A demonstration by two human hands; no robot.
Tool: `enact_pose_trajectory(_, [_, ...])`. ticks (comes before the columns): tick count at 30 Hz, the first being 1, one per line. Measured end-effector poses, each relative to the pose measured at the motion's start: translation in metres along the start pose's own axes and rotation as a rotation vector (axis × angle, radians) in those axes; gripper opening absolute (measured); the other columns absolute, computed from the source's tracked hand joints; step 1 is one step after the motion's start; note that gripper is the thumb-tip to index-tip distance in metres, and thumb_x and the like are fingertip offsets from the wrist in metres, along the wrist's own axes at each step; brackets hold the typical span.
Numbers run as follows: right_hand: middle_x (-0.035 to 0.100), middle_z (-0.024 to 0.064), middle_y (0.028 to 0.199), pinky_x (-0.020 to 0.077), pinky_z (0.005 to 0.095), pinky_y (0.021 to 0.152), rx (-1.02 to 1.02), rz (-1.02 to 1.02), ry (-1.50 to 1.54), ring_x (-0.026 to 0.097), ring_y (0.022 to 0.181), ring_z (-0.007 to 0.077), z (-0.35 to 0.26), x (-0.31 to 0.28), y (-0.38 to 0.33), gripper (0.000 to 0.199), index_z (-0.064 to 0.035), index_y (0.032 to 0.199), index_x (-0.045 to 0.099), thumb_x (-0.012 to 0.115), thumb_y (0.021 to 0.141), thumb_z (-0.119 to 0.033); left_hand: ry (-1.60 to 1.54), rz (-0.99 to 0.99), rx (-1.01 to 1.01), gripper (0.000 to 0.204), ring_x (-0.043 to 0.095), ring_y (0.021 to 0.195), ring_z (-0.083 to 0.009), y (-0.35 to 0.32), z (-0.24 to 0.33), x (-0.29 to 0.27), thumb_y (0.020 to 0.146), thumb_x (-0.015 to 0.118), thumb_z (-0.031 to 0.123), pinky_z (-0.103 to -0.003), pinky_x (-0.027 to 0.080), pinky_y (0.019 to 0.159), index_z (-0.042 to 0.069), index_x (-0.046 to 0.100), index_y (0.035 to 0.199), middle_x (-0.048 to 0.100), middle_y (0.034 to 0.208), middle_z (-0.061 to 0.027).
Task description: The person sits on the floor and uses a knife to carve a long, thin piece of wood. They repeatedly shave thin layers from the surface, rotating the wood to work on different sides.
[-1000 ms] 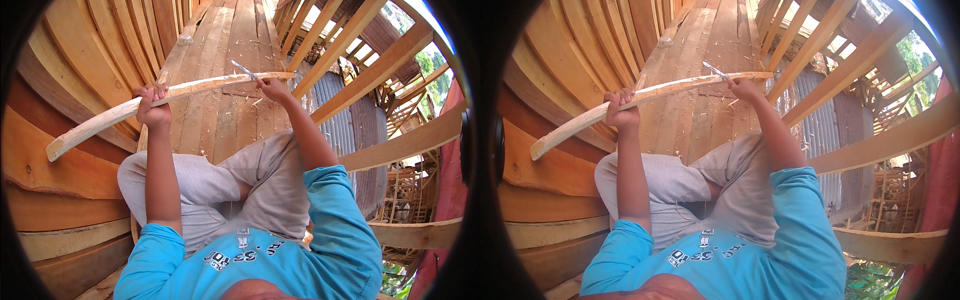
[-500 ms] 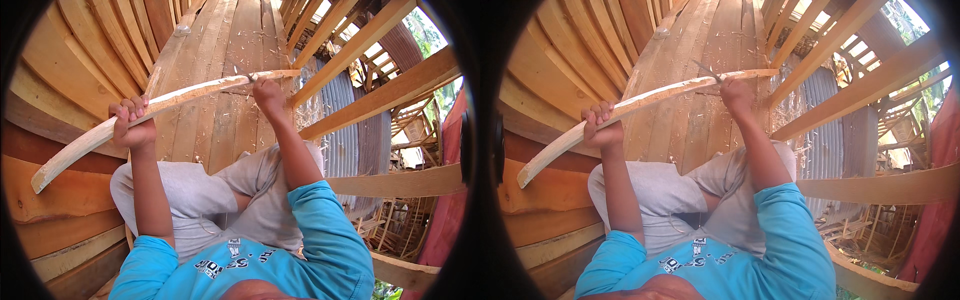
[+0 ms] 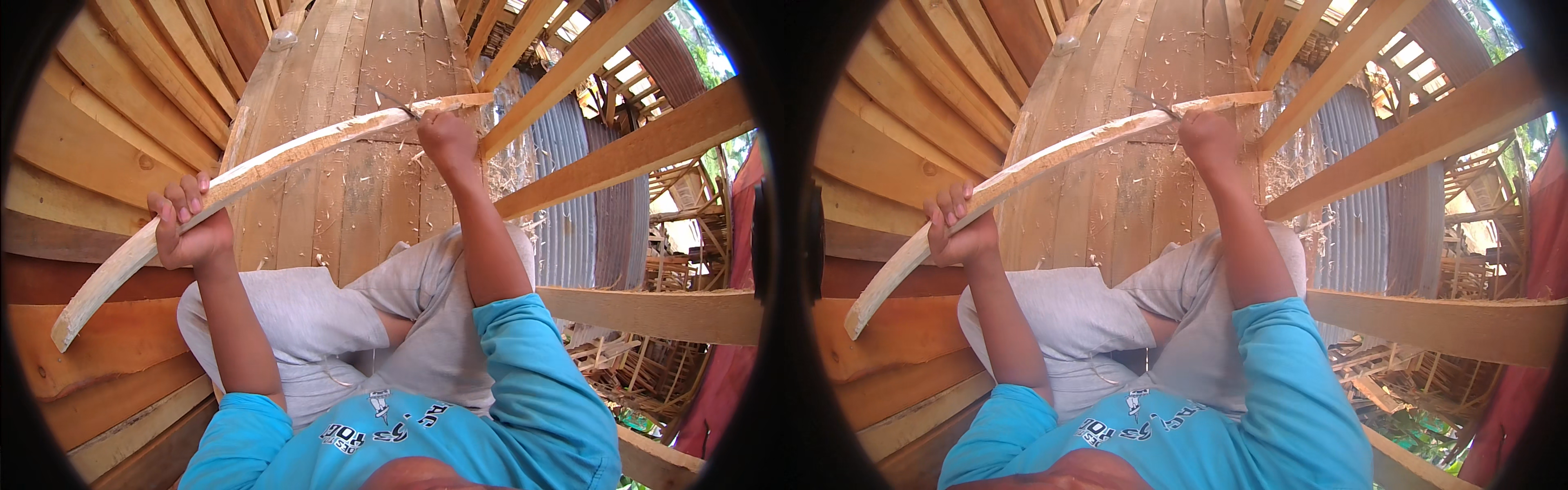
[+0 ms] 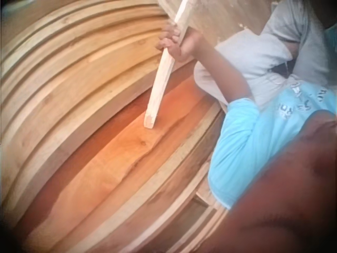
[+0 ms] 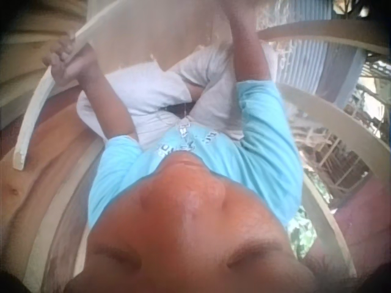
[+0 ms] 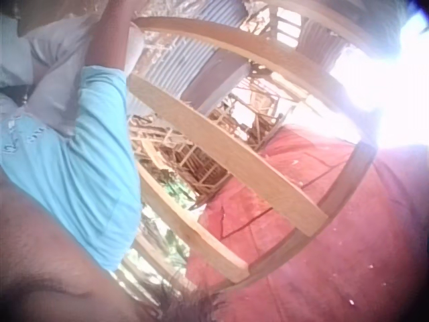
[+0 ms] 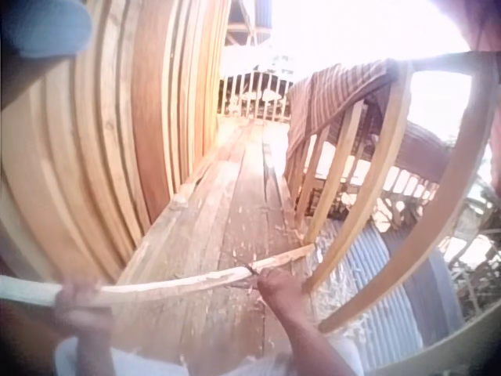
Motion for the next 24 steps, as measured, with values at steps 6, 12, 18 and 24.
enact_pose_trajectory(6, [0.067, 0.0254, 0.077, 0.052, 0.0534, 0.072, -0.026, -0.046, -0.029, 0.066, 0.075, 0.0448, 0.002, 0.007, -0.005, 0.055, 0.0, 0.073, 0.07, 0.032, 0.095, -0.033, -0.003, -0.008, -0.002, 0.02, 0.042, 0.064, -0.0105, -0.001, -0.002, 0.003, 0.079, 0.059, 0.015, -0.03, 0.037, 0.078, 0.019, 0.042, 0.068, 0.037, 0.059, 0.006])
enact_pose_trajectory(12, [0.066, 0.0242, 0.073, 0.0522, 0.0524, 0.067, -0.102, -0.052, -0.036, 0.066, 0.071, 0.0429, -0.029, 0.006, -0.034, 0.053, -0.0013, 0.07, 0.07, 0.034, 0.095, -0.032, 0.009, -0.064, -0.004, 0.019, 0.042, 0.063, -0.0105, -0.002, 0.003, -0.003, 0.08, 0.058, 0.015, -0.031, 0.037, 0.079, 0.02, 0.044, 0.069, 0.037, 0.059, 0.0064])
enact_pose_trajectory(18, [0.066, 0.0243, 0.071, 0.052, 0.0526, 0.066, -0.119, -0.018, -0.004, 0.066, 0.067, 0.0429, -0.031, 0.004, -0.033, 0.053, 0.0, 0.067, 0.068, 0.035, 0.095, -0.03, 0.021, -0.052, 0.016, 0.019, 0.04, 0.063, -0.0102, 0.0, 0.003, -0.009, 0.081, 0.058, 0.016, -0.034, 0.036, 0.077, 0.019, 0.042, 0.071, 0.036, 0.059, 0.0056])
enact_pose_trajectory(24, [0.063, 0.0264, 0.065, 0.0517, 0.0545, 0.068, 0.009, 0.097, -0.072, 0.064, 0.065, 0.045, -0.003, 0.008, -0.009, 0.055, 0.0023, 0.067, 0.068, 0.035, 0.095, -0.032, -0.008, -0.034, -0.002, 0.021, 0.04, 0.063, -0.0107, -0.002, 0.001, -0.002, 0.081, 0.058, 0.015, -0.032, 0.037, 0.079, 0.019, 0.042, 0.069, 0.038, 0.062, 0.0051])
Point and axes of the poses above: each hand's wrist, its own y-axis towards the middle knuckle, its own x-axis out of the palm, z = x × y, the point moved 3 cm from there along y, towards the middle knuckle
